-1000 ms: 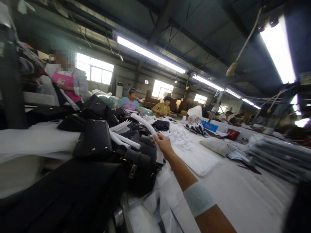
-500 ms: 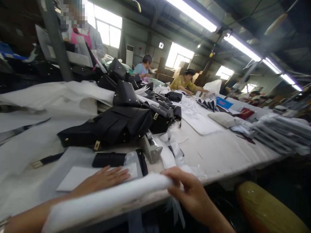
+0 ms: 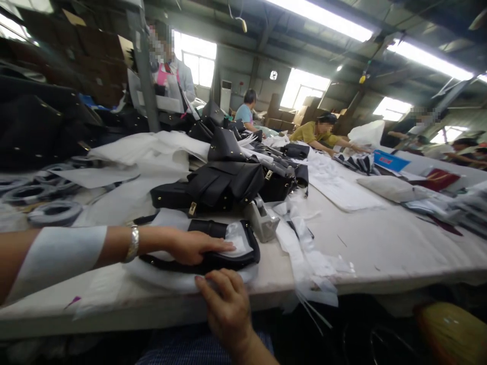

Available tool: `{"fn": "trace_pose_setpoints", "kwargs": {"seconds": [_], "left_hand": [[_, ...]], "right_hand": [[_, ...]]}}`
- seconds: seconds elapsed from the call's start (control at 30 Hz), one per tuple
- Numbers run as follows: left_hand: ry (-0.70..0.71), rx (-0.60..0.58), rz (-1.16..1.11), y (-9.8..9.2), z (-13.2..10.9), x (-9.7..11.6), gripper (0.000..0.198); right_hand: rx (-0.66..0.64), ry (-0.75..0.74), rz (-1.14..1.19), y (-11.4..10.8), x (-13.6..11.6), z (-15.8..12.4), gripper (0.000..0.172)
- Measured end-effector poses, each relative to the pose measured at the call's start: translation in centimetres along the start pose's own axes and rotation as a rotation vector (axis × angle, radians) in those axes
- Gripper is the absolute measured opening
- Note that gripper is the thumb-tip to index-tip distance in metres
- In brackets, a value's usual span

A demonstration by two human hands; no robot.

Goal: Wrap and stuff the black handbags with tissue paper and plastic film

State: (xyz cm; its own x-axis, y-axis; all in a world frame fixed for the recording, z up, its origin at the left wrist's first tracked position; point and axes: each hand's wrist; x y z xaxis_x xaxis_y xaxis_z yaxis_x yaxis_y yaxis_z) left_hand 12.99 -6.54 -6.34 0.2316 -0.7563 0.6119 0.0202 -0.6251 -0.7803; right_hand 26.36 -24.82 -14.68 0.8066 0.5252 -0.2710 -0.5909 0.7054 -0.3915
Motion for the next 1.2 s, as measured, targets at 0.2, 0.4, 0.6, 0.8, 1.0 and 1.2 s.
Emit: {"fn": "trace_pose_setpoints", "kwargs": {"seconds": [0.2, 0.4, 0.6, 0.8, 1.0, 1.2], "left_hand": [[0.028, -0.039, -0.017, -0.7, 0.3, -0.2, 0.092], [0.012, -0.029, -0.018, -0.6, 0.3, -0.1, 0.086], [-0.005, 0.008, 0.019, -0.5, -0.1, 0.9, 0.081], [-0.015, 0.068, 0.098, 0.7, -0.6, 1.2, 0.085], [0.026, 0.136, 0.250, 3.7, -1.4, -0.4, 0.079], [0.090, 0.211, 0.364, 5.4, -1.6, -0.4, 0.096]], "right_hand": [[0.015, -0.033, -0.208, 1.8, 0.6, 0.4, 0.036], [0.012, 0.048, -0.288, 2.6, 0.5, -0.5, 0.029], [0.009, 0.081, -0.268, 2.2, 0.3, -0.7, 0.031], [0.045, 0.144, -0.250, 2.6, 0.3, -0.5, 0.027], [0.058, -0.002, -0.080, -0.9, 1.2, -0.4, 0.029], [-0.118, -0.110, -0.284, -3.7, 5.1, 0.2, 0.034]]}}
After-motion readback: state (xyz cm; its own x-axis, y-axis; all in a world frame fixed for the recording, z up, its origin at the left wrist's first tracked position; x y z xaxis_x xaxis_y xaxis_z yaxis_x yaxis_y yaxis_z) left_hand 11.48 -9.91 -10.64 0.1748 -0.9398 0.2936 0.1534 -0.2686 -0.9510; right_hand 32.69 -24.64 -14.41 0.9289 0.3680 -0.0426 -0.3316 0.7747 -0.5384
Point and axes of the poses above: each hand's wrist, its own z-axis towards the middle knuckle, its own y-axis out of the palm, x = y × z, and after that the axes turned 10 degrees about x, right-handed
